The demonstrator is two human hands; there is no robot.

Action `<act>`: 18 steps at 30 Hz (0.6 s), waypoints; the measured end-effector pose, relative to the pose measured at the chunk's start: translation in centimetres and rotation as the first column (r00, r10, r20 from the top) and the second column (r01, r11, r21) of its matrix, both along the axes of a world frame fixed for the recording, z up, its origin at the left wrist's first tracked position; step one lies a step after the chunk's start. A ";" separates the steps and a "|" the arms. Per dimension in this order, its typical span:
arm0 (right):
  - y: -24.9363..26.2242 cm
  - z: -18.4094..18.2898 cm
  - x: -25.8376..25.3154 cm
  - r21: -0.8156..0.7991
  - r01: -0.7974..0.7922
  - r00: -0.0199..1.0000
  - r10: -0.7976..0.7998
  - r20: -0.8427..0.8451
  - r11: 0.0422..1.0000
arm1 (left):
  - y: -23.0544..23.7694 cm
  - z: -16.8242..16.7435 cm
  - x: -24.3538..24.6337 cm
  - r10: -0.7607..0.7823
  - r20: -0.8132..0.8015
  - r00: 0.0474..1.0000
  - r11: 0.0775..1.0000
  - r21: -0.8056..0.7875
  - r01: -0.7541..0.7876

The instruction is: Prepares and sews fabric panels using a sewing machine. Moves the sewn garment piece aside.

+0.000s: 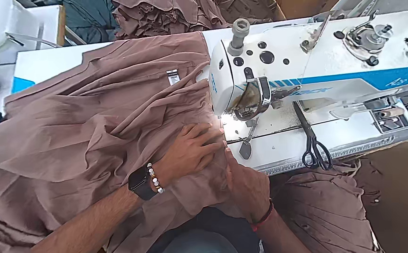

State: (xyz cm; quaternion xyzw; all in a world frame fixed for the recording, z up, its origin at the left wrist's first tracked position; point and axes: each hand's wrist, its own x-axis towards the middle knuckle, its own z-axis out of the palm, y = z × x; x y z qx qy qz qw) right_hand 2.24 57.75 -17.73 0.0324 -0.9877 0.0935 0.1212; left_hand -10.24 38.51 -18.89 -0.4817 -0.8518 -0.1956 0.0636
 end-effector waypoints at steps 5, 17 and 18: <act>0.1 0.4 -2.7 0.038 0.025 1.000 -0.025 -0.007 0.999 | 0.6 0.1 -1.9 0.056 -0.038 0.998 0.998 -0.005 -0.056; -1.7 0.8 -8.3 0.105 0.090 0.995 -0.093 0.020 0.990 | -1.0 2.1 -10.7 -0.165 -0.250 0.954 0.986 -0.066 0.153; -1.9 0.5 -8.5 0.096 0.111 0.994 -0.111 0.001 0.989 | -1.0 2.9 -9.5 -0.087 -0.244 0.966 0.992 -0.110 0.062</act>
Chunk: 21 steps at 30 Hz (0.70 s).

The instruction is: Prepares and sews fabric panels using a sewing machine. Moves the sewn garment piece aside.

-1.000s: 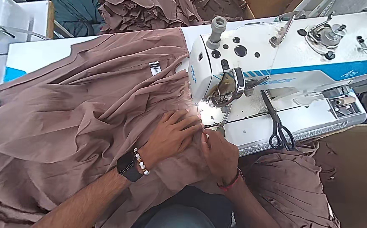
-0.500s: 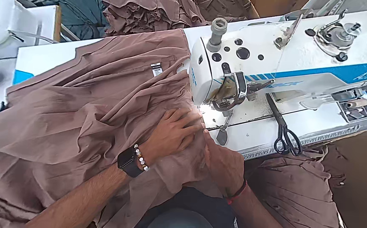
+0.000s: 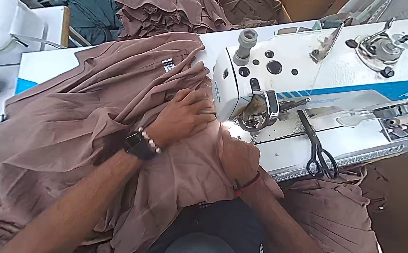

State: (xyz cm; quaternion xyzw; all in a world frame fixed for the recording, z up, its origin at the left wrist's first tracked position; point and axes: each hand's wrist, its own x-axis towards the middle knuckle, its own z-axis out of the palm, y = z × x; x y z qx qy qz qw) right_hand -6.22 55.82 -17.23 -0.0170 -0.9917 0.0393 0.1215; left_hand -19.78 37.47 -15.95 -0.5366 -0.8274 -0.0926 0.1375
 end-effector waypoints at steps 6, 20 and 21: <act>-0.3 -1.2 0.8 -0.126 0.047 0.983 -0.069 -0.170 0.991 | -0.3 2.8 18.3 0.785 0.281 0.551 0.601 -0.135 -0.788; -1.3 0.1 1.4 -0.091 0.143 0.989 -0.145 -0.017 0.986 | -11.2 1.5 5.2 0.697 0.109 0.709 0.681 -0.409 -0.607; -1.3 0.1 1.2 -0.065 0.155 0.988 -0.156 -0.003 0.986 | -9.8 2.4 6.7 0.718 0.087 0.691 0.665 -0.378 -0.644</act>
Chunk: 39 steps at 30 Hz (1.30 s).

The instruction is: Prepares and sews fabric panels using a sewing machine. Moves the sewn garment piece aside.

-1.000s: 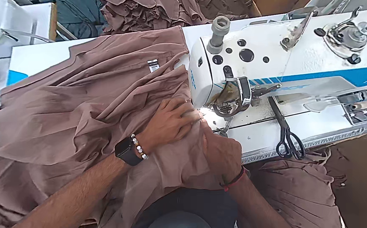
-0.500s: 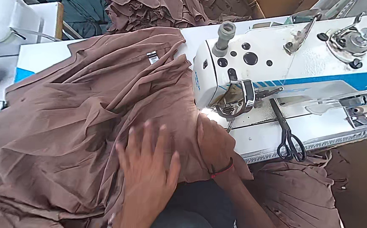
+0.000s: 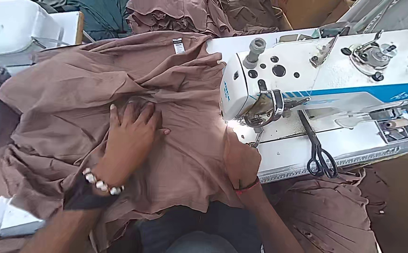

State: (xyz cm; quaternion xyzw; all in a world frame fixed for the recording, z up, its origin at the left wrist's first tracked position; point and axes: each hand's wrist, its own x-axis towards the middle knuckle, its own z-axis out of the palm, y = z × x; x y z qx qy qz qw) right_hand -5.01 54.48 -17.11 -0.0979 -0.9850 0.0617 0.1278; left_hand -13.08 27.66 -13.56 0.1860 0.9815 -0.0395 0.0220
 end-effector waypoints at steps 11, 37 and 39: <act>0.0 -2.1 3.0 0.024 -0.055 0.996 0.056 -0.073 0.998 | -5.3 -2.3 0.7 -0.076 0.082 0.994 0.995 0.065 0.070; 2.5 -2.3 2.8 -0.105 -0.340 0.921 0.309 -0.235 0.934 | 9.4 -5.2 -3.5 -0.637 -0.227 0.737 0.622 0.412 0.665; 2.2 -2.6 3.1 -0.073 -0.265 0.934 0.237 -0.266 0.961 | 9.4 -5.3 -4.0 -0.672 -0.246 0.699 0.596 0.381 0.707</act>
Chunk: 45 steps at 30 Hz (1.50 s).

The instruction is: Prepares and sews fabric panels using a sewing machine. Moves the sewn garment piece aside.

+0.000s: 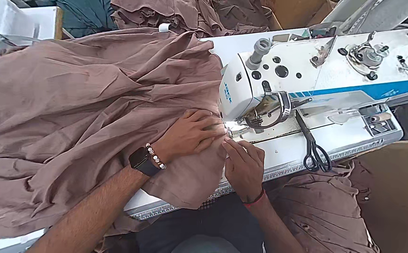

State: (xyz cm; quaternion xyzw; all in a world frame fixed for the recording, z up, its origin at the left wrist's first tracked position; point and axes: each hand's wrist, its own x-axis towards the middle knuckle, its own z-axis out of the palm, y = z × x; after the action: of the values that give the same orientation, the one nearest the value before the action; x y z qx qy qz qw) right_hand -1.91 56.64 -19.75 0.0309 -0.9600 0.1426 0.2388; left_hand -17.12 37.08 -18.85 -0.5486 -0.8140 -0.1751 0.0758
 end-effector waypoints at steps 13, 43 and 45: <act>-0.5 5.1 -3.6 -0.275 0.181 0.934 -0.078 0.348 0.944 | 2.1 -0.3 7.0 0.336 0.079 0.938 0.941 0.002 -0.338; -2.8 4.0 2.2 -0.665 0.325 0.920 -0.063 0.387 0.672 | 2.0 0.2 5.4 0.330 -0.087 0.940 0.942 -0.026 -0.333; -2.8 3.6 1.5 -0.635 0.331 0.920 -0.088 0.383 0.697 | 2.0 0.2 5.1 0.311 -0.089 0.946 0.950 -0.003 -0.313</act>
State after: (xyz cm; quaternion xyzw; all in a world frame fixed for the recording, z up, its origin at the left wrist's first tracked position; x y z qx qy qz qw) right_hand -0.46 53.84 -16.16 -0.1951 -0.8601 0.4633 0.0871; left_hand -12.04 39.10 -18.65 -0.4207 -0.8879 -0.1298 0.1333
